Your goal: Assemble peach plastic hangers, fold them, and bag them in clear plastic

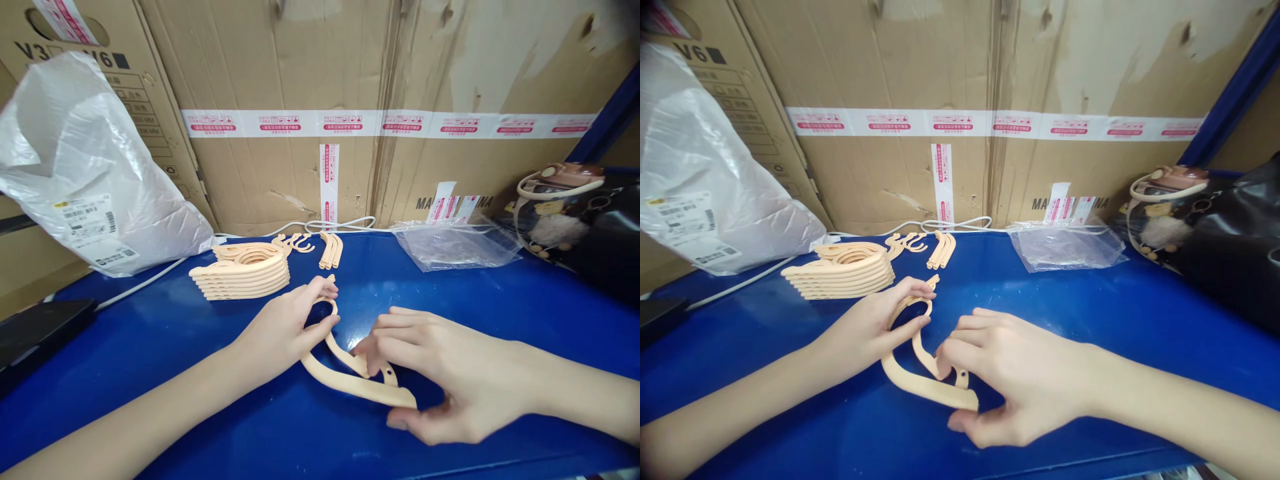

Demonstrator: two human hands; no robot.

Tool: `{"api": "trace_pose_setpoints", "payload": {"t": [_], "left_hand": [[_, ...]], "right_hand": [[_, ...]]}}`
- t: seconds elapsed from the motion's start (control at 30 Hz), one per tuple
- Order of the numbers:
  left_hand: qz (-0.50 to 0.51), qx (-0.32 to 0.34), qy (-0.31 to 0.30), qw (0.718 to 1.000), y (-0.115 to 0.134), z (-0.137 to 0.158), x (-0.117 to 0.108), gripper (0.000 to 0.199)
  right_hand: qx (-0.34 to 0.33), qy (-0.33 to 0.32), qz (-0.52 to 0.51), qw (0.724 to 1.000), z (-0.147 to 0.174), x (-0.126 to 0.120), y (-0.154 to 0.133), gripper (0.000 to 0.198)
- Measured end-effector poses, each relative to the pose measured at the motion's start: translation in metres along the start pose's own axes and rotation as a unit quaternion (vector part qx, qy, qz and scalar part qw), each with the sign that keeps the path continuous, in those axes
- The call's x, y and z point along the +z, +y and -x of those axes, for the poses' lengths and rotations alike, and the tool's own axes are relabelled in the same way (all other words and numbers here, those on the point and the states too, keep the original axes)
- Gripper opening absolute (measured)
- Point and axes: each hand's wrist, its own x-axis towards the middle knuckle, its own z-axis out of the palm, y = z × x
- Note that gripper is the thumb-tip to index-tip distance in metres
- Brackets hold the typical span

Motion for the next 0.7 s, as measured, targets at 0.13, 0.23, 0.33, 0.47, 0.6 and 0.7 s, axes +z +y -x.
{"api": "trace_pose_setpoints", "payload": {"t": [0.13,0.23,0.33,0.47,0.6,0.7], "left_hand": [[-0.015,0.009,-0.002,1.000,0.001,0.002,0.002,0.028],[-0.047,0.014,-0.001,0.999,0.002,0.004,0.002,0.026],[-0.080,0.024,-0.004,0.997,0.002,0.005,0.002,0.025],[-0.102,0.036,-0.012,0.994,0.002,0.005,0.002,0.025],[-0.076,0.049,-0.034,0.995,0.003,0.005,-0.002,0.027],[-0.062,0.067,-0.044,0.995,0.000,0.004,-0.004,0.038]], "right_hand": [[-0.006,-0.009,0.005,1.000,0.000,0.001,0.001,0.041],[-0.013,-0.018,0.029,0.999,-0.001,0.001,0.006,0.046],[-0.011,-0.022,0.049,0.999,-0.002,0.000,0.011,0.045],[0.000,0.001,0.078,0.997,-0.004,0.000,0.019,0.038],[0.023,0.055,0.100,0.993,-0.004,0.002,0.032,0.035],[0.041,0.099,0.099,0.989,-0.003,0.004,0.044,0.036]]}}
